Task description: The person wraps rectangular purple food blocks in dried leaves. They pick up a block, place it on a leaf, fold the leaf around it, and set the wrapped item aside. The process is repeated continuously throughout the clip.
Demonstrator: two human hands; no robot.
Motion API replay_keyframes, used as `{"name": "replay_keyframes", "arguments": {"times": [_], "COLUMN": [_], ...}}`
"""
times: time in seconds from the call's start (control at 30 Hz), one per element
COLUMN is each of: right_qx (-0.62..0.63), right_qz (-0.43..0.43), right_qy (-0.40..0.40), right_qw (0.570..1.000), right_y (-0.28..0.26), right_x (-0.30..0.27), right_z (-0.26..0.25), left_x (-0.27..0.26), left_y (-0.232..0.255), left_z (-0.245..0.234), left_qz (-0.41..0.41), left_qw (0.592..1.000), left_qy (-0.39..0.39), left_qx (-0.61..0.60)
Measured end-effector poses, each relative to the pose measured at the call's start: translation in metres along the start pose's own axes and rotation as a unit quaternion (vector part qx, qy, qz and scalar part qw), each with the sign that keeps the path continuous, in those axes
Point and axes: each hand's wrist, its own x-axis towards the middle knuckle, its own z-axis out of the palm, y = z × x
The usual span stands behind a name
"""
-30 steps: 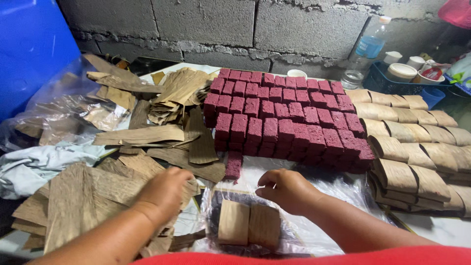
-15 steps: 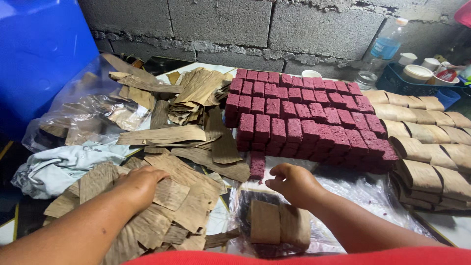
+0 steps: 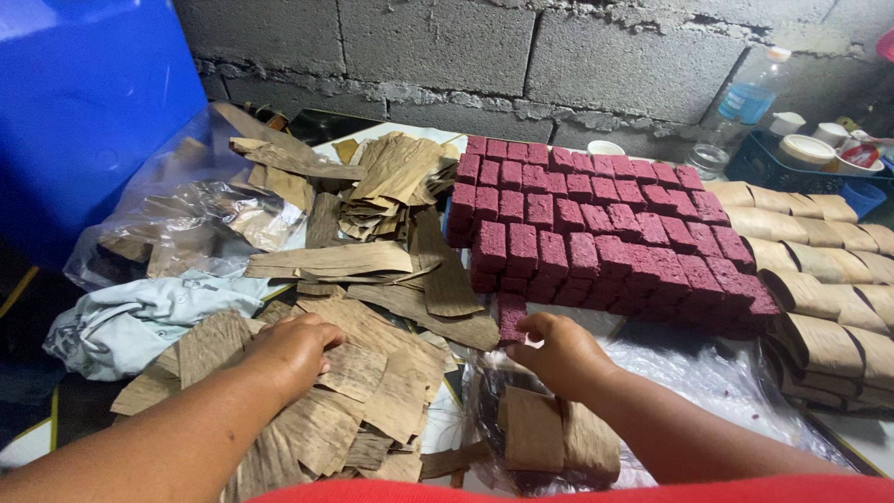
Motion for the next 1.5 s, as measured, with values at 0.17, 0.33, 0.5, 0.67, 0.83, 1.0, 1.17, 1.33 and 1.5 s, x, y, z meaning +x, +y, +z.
{"name": "replay_keyframes", "arguments": {"times": [0.17, 0.33, 0.5, 0.67, 0.83, 1.0, 1.17, 1.33, 1.5], "right_qx": [-0.033, -0.035, 0.004, 0.005, -0.033, 0.016, -0.039, -0.034, -0.036], "right_qz": [0.057, 0.065, 0.082, 0.109, 0.115, 0.202, 0.201, 0.207, 0.202], "right_qy": [-0.012, 0.016, 0.038, -0.003, 0.056, 0.037, 0.05, 0.058, 0.065], "right_qw": [0.998, 0.997, 0.996, 0.994, 0.991, 0.979, 0.977, 0.976, 0.976], "right_y": [-0.004, -0.005, -0.006, -0.006, -0.01, -0.02, -0.03, -0.027, -0.025], "right_x": [0.006, 0.013, 0.025, 0.036, 0.047, 0.053, 0.061, 0.066, 0.063], "right_z": [-0.003, 0.006, 0.01, 0.013, 0.016, 0.012, 0.01, 0.014, 0.016], "left_x": [0.0, -0.001, 0.003, 0.005, 0.004, 0.003, 0.003, 0.003, 0.005], "left_y": [0.005, 0.004, 0.0, 0.002, 0.004, 0.009, 0.02, 0.042, 0.053], "left_z": [-0.003, -0.004, 0.004, 0.008, 0.003, 0.0, -0.008, -0.007, -0.003], "left_qz": [-0.008, 0.021, 0.034, 0.026, 0.021, 0.04, 0.018, 0.059, 0.1], "left_qw": [1.0, 0.999, 0.999, 0.999, 0.999, 0.998, 0.995, 0.996, 0.992], "left_qy": [-0.013, -0.02, 0.002, -0.002, -0.022, -0.03, -0.088, -0.072, -0.032], "left_qx": [-0.005, 0.036, 0.037, 0.034, 0.038, 0.046, 0.045, -0.002, -0.071]}}
